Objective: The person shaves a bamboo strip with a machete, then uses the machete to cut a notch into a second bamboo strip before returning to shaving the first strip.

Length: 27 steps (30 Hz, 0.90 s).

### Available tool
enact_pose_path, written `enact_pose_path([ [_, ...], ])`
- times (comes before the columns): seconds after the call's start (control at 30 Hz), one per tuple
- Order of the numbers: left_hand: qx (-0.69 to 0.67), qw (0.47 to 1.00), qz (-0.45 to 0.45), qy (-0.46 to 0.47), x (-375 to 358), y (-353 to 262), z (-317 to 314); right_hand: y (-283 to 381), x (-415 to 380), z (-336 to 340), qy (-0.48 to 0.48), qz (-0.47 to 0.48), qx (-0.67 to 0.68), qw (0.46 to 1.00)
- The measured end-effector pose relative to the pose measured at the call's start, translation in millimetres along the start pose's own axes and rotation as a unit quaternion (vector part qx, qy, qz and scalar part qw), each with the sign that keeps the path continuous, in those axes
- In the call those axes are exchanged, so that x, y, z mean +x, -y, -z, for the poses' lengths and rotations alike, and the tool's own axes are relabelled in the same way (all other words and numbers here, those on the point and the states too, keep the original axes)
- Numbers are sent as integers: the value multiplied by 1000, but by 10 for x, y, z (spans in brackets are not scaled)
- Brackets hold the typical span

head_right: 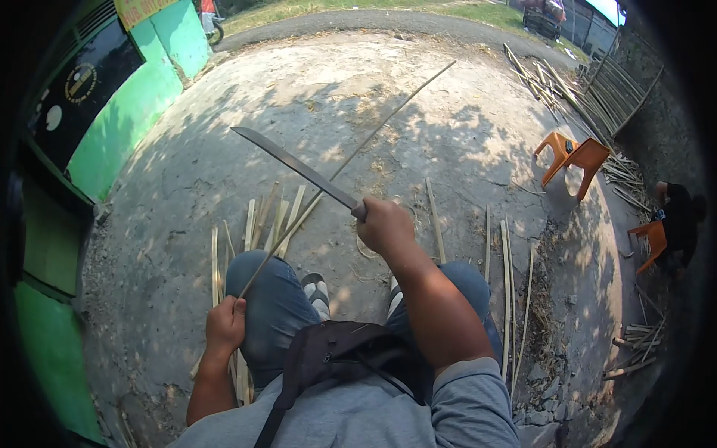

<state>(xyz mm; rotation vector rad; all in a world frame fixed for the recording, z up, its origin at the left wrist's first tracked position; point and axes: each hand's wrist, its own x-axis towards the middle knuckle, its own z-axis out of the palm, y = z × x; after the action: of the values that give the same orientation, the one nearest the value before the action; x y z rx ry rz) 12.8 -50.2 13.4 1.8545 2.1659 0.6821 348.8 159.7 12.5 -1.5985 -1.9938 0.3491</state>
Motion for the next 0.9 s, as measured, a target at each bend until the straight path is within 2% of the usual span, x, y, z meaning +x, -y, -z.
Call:
enact_pose_path([
  [0.1, 3, 1000, 6, 10, -7, -15, 18, 108, -127, 40, 70, 47, 15, 996],
  [0.2, -8, 1000, 1, 17, -7, -11, 28, 270, -234, 13, 138, 138, -37, 980],
  [0.33, -33, 999, -5, 10, -33, 92, 8, 107, -16, 63, 54, 178, -31, 982],
  [0.4, -45, 999, -8, -5, -33, 91, -6, -73, 153, 40, -25, 91, 1, 996],
  [0.5, -55, 998, -3, -8, -27, 107, -21, -199, 183, 56, -84, 4, 94, 992],
  [0.6, -75, 997, -14, -5, 1, 103, -40, -136, 42, 26, -64, 6, 112, 992],
  [0.63, -73, 997, -12, -1, 0, 101, -49, -80, -7, 54, -28, 17, 74, 997],
  [0.77, -53, 999, -6, 4, -1, 86, -49, 186, -168, 43, 51, 167, -18, 984],
  [0.87, -24, 1000, 1, 11, -2, 38, 14, 122, -55, 21, 38, 232, -52, 971],
  [0.9, -14, 1000, 5, 17, -20, 29, 41, 117, -23, 65, 41, 194, -56, 978],
])
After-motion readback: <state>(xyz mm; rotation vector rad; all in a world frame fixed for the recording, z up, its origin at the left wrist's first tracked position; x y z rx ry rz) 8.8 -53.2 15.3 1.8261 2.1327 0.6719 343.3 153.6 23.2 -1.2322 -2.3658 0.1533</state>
